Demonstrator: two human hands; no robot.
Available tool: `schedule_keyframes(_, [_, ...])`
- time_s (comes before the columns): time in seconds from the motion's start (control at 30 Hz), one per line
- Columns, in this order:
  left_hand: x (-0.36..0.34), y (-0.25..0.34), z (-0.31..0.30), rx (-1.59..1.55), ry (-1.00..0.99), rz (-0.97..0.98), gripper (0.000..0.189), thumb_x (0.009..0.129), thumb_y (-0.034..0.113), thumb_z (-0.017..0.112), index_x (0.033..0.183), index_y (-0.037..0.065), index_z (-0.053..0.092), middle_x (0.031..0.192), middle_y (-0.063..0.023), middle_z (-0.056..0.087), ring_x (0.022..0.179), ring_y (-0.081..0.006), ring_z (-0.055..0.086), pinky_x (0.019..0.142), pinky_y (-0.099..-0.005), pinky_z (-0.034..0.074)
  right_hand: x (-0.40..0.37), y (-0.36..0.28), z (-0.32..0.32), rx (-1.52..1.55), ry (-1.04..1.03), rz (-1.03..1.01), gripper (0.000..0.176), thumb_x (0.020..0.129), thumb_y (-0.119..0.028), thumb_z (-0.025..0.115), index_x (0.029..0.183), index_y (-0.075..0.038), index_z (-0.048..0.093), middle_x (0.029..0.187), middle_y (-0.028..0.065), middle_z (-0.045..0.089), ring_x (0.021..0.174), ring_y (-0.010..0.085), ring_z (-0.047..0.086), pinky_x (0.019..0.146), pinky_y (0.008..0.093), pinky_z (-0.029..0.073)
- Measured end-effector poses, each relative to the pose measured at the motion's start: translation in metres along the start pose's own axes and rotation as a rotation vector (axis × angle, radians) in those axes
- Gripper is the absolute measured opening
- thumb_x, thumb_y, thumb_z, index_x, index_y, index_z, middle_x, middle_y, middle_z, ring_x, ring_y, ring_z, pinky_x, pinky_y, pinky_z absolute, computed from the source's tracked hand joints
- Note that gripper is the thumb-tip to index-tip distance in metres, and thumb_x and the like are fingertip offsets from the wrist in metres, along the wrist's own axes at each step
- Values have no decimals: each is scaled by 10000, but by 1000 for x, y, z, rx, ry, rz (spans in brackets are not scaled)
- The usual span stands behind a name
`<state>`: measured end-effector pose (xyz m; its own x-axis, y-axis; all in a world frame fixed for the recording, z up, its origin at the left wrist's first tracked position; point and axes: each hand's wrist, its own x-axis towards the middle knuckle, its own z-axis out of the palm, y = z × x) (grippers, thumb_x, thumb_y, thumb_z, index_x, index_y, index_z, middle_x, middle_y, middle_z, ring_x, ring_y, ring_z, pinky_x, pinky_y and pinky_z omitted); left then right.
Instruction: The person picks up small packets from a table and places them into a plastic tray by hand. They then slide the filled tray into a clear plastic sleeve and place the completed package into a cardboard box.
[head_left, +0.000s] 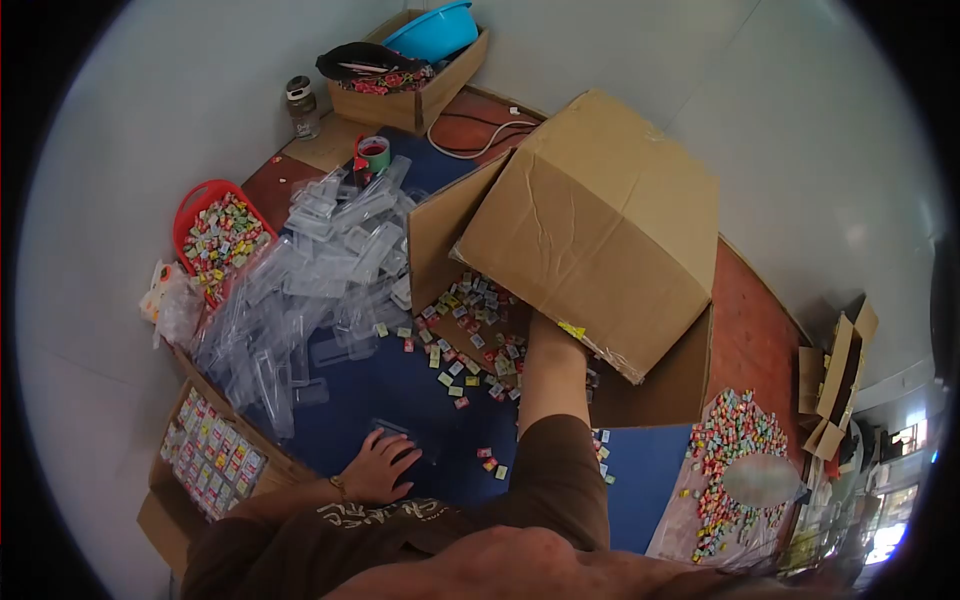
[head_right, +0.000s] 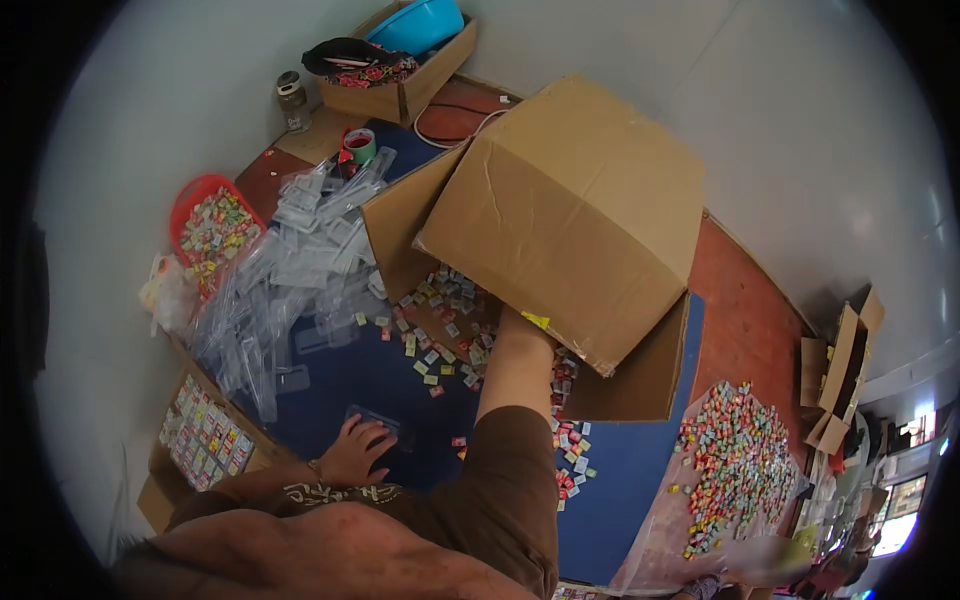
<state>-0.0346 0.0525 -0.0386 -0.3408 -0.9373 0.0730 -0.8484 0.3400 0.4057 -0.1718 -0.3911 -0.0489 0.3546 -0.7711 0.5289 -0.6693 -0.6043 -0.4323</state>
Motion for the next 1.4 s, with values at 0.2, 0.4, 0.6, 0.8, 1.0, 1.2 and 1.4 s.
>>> schedule_keyframes(0.2, [1,1,-1,-52,-23,-11,647,834,381,684,1377,97,476,1343,-137,452,1333,-317,378,1131,-599,219,-6,-9,7,-16,-230,-12,721,872,-529,623,1448,-130,453,1521,174,381,1400,388,334,1152,525,264])
schedule_keyframes(0.4, [2,6,-2,50,-10,-34,684,788,356,711,1373,80,488,1342,-146,467,1326,-318,385,1152,-578,206,-15,-22,-3,-36,-356,-61,712,862,-525,636,1446,-157,465,1528,163,373,1406,383,326,1157,530,256])
schedule_keyframes(0.6, [0,11,2,71,28,-12,632,846,311,694,1394,94,466,1342,-145,449,1340,-314,362,1125,-561,237,-83,-47,-63,-189,-538,-229,536,801,-507,690,1274,-260,635,1446,51,513,1377,351,385,1122,541,302])
schedule_keyframes(0.8, [-5,68,37,-140,206,-52,512,838,154,692,1312,50,530,1293,-145,480,1207,-327,467,1044,-489,352,-177,-104,-125,15,-294,-176,458,810,-240,769,1239,-131,653,1361,99,574,1330,355,454,1084,515,378])
schedule_keyframes(1.0, [38,33,2,-177,452,-4,317,829,81,649,1135,6,613,1290,-154,516,1140,-365,540,991,-442,436,-239,-115,-127,198,-300,-111,419,792,-141,766,1196,-86,667,1308,135,599,1294,352,496,1055,465,419])
schedule_keyframes(1.2, [109,-55,-12,217,128,-189,635,919,317,620,1460,66,402,1539,-149,340,1470,-323,226,1169,-585,151,-204,-121,-95,-152,-282,11,611,855,-352,705,1405,-176,504,1520,99,391,1408,384,320,1109,593,264])
schedule_keyframes(1.4, [92,-20,31,39,99,-273,749,917,382,629,1527,95,302,1604,-153,208,1505,-324,123,1166,-631,41,-219,-97,-102,-11,-502,-324,554,882,-290,684,1398,-191,510,1539,79,364,1417,318,335,1150,568,228])
